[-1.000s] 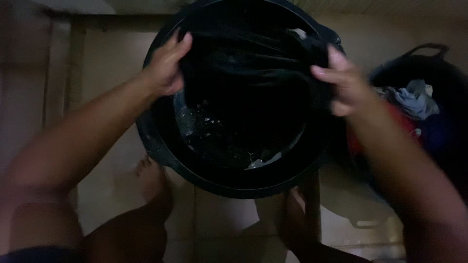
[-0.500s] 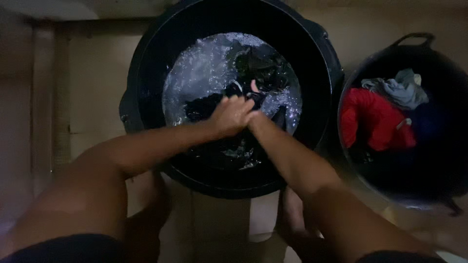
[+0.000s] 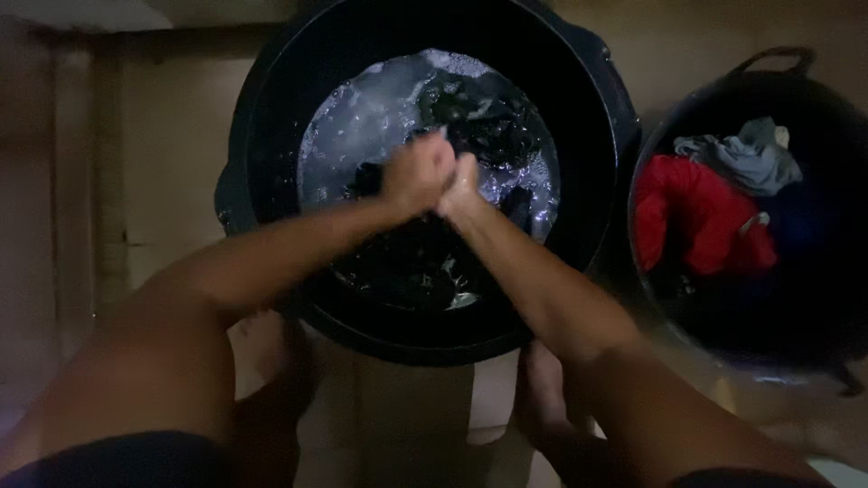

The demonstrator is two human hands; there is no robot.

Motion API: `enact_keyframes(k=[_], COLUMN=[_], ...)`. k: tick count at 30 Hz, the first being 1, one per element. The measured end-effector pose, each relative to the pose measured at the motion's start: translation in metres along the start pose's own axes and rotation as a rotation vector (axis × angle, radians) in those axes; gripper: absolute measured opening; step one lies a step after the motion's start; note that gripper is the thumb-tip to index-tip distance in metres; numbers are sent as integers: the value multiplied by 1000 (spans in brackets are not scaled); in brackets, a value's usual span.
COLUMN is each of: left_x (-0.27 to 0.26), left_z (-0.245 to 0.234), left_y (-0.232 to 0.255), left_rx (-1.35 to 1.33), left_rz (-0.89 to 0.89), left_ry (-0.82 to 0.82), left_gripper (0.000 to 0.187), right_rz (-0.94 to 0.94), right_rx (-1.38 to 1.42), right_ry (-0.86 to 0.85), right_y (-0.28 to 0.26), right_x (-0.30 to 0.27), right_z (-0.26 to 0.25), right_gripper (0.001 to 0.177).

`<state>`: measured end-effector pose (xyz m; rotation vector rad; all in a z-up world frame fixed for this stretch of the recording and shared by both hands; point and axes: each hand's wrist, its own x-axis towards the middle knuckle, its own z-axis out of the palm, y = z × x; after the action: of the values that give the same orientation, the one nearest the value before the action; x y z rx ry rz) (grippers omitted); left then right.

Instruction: The person washes clothes in a basin of soapy water by hand, scrubbing, wringing, and rinsing different garments including a grey item and a black item.

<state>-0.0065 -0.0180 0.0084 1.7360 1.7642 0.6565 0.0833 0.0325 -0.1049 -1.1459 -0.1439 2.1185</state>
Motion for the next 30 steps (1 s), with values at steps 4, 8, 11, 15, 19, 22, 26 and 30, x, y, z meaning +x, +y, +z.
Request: enact_keyframes(k=[4, 8, 11, 15, 19, 22, 26, 30], left_x=[25, -20, -21, 7, -37, -26, 25, -22], left_z=[-26, 1, -1, -44, -33, -37, -59, -8], left_y=[-7, 3, 3, 5, 21, 16, -5, 19], left_rx=[-233, -127, -181, -205, -43, -39, -119, -8], left_rz=[-79, 195, 111, -426, 31, 164, -150, 116], left_ry=[313, 393, 259, 208, 295, 260, 477, 209], left_gripper=[27, 29, 31, 33, 31, 29, 30, 29], right_rz=[-27, -52, -198, -230, -24, -27, -25, -96], right_rx=[22, 86, 31, -250, -51, -43, -65, -113], right_ry=[-267, -132, 156, 21, 133, 79, -75, 31], right_y=[-2, -46, -41, 4, -7, -1, 23, -2], right_x=[-13, -5, -7, -14, 12, 10, -3, 15], right_z=[24, 29, 27, 43, 32, 26, 43, 17], right_gripper=[42, 50, 47, 43, 49, 48, 47, 49])
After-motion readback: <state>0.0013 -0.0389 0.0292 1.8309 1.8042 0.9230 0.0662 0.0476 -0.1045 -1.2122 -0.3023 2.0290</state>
